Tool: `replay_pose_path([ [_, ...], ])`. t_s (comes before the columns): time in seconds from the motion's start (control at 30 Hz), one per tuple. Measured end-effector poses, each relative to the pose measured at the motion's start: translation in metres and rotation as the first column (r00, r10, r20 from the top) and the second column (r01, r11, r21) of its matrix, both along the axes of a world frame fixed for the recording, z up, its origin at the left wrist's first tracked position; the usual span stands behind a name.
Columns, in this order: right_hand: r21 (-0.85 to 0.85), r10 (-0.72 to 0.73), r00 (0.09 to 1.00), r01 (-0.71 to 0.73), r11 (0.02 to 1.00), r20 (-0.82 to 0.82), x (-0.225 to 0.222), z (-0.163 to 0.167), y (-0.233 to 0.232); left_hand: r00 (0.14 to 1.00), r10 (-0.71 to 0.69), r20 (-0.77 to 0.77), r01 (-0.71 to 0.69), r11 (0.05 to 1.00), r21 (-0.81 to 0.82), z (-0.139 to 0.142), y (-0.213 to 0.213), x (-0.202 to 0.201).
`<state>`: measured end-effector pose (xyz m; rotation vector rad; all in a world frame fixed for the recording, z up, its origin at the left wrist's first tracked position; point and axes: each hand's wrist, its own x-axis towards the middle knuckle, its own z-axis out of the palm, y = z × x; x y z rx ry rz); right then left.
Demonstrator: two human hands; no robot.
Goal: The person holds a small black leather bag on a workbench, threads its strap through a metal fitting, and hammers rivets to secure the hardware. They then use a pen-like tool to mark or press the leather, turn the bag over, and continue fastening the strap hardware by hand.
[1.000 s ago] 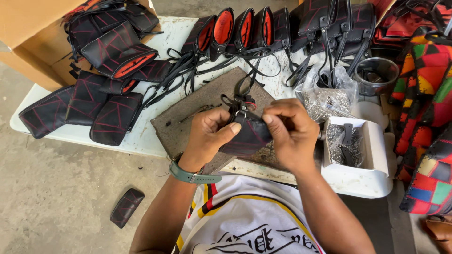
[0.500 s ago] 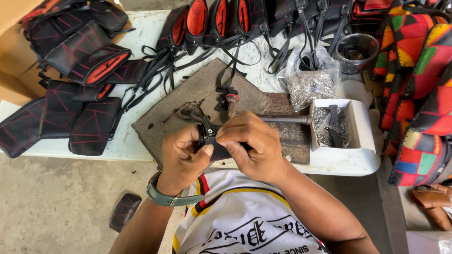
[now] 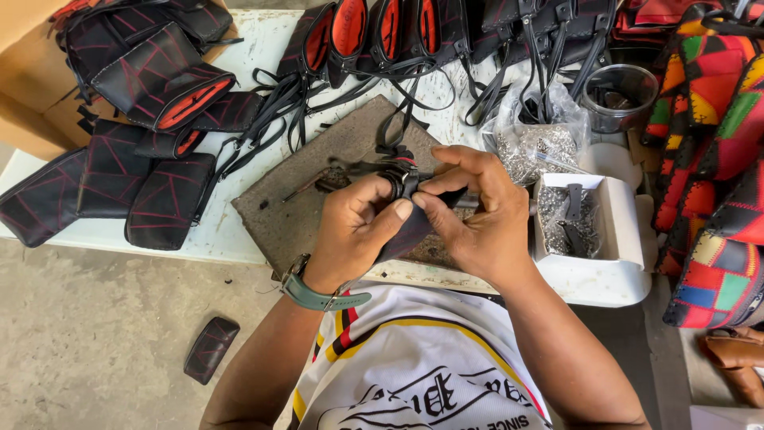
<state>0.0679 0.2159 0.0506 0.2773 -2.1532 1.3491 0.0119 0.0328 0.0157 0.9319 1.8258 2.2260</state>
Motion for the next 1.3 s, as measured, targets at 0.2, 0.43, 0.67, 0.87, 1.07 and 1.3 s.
replay_pose_path([
  [0.2, -0.113, 0.114, 0.99, -0.104, 0.988, 0.088, -0.005, -0.005, 0.002, 0.987, 0.161, -0.015, -0.162, 0.982, -0.093, -0.004, 0.005, 0.001],
  [0.43, -0.137, 0.137, 0.985, -0.123, 0.983, 0.104, 0.003, 0.002, -0.002, 0.979, 0.185, -0.09, -0.192, 0.979, -0.067, -0.007, 0.007, 0.008],
  [0.67, -0.188, 0.088, 0.981, -0.055, 0.981, 0.173, 0.005, -0.004, 0.001, 0.938, 0.25, -0.239, -0.266, 0.963, -0.038, 0.004, 0.022, 0.01],
  [0.87, -0.151, -0.004, 0.983, -0.024, 0.988, -0.184, 0.008, -0.017, 0.011, 0.976, 0.165, -0.14, -0.177, 0.982, -0.074, 0.018, 0.018, 0.013],
  [1.07, 0.256, -0.069, 0.955, 0.146, 0.956, -0.287, 0.022, -0.017, 0.019, 0.936, 0.176, -0.305, -0.223, 0.966, -0.127, 0.027, 0.018, 0.021],
  [1.3, 0.267, -0.099, 0.942, 0.19, 0.945, -0.322, 0.024, -0.014, 0.02, 0.825, 0.133, -0.55, -0.267, 0.948, -0.171, 0.031, 0.016, 0.024],
])
